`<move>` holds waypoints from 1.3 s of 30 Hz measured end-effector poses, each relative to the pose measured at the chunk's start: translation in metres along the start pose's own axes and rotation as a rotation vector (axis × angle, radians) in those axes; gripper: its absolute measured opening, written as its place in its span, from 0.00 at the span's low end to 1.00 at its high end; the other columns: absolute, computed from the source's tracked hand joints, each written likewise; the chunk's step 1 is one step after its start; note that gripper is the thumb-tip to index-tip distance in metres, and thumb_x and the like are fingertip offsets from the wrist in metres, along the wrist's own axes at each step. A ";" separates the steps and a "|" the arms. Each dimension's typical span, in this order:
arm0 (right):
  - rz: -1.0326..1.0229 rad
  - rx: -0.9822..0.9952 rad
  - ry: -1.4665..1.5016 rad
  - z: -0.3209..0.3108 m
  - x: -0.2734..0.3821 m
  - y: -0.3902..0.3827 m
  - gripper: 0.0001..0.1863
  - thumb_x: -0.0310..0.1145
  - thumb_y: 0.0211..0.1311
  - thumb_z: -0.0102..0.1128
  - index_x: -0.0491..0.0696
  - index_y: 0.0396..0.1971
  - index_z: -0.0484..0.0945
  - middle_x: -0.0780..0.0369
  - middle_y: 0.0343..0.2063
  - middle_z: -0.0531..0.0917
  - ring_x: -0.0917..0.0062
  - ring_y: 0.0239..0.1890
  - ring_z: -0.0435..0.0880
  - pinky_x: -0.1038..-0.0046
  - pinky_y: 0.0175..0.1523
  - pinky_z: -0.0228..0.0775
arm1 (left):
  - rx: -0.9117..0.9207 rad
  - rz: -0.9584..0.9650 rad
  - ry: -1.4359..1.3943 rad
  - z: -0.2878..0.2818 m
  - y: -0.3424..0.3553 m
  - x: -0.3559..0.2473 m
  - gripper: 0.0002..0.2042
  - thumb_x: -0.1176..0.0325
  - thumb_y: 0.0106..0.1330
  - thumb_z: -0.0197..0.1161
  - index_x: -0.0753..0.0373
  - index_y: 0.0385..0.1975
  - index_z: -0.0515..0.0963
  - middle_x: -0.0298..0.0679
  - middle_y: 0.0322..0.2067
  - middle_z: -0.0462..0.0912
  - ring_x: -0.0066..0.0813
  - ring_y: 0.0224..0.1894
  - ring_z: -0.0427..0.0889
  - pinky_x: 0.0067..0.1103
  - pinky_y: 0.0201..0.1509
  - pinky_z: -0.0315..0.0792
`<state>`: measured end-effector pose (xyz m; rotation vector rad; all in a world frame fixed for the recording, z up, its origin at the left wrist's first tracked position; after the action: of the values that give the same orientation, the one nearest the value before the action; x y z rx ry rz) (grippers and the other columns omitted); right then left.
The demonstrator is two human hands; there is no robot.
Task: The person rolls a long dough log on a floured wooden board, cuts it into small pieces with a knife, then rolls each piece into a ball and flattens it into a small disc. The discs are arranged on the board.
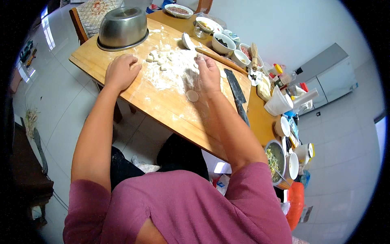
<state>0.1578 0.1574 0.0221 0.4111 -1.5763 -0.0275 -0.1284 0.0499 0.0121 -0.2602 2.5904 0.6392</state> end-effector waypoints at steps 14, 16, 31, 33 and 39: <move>-0.454 0.560 -1.275 0.000 -0.013 -0.034 0.28 0.49 0.80 0.53 0.56 0.74 0.73 0.51 0.78 0.64 0.52 0.81 0.58 0.49 0.83 0.46 | -0.098 0.040 -0.011 -0.003 -0.006 0.004 0.17 0.57 0.68 0.67 0.66 0.45 0.87 0.45 0.51 0.87 0.47 0.57 0.82 0.38 0.62 0.76; -0.435 0.488 -1.228 -0.017 -0.028 -0.004 0.27 0.46 0.80 0.52 0.54 0.73 0.73 0.51 0.77 0.67 0.52 0.80 0.61 0.53 0.82 0.50 | -0.104 0.060 -0.026 -0.001 -0.003 0.001 0.17 0.58 0.68 0.68 0.65 0.45 0.87 0.45 0.51 0.87 0.46 0.58 0.82 0.37 0.63 0.75; -0.258 0.315 -1.039 0.099 0.016 0.010 0.17 0.45 0.60 0.72 0.46 0.39 0.90 0.50 0.40 0.89 0.53 0.44 0.87 0.56 0.52 0.79 | -0.093 0.027 -0.023 -0.001 -0.003 0.005 0.16 0.58 0.68 0.67 0.63 0.45 0.88 0.43 0.51 0.88 0.46 0.57 0.82 0.37 0.63 0.75; -0.233 0.345 -1.049 0.102 0.011 0.010 0.15 0.43 0.60 0.72 0.46 0.36 0.90 0.50 0.39 0.88 0.52 0.43 0.86 0.56 0.50 0.79 | -0.110 0.042 -0.031 -0.002 -0.003 0.005 0.16 0.58 0.68 0.67 0.63 0.45 0.88 0.43 0.50 0.88 0.46 0.57 0.82 0.37 0.62 0.75; -0.266 0.502 -0.893 0.067 0.011 -0.001 0.09 0.31 0.60 0.68 0.44 0.38 0.89 0.49 0.37 0.87 0.52 0.41 0.86 0.61 0.49 0.79 | -0.089 0.016 -0.041 -0.001 -0.002 0.006 0.15 0.57 0.69 0.67 0.63 0.43 0.87 0.44 0.47 0.88 0.46 0.55 0.83 0.38 0.60 0.76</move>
<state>0.0927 0.1379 0.0284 1.1096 -2.3984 -0.0197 -0.1334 0.0467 0.0093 -0.2521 2.5304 0.7590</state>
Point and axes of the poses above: each hand's wrist, its own y-axis towards the middle knuckle, its own z-axis out of the palm, x = y × z, the point moved 9 cm from there along y, towards the middle knuckle
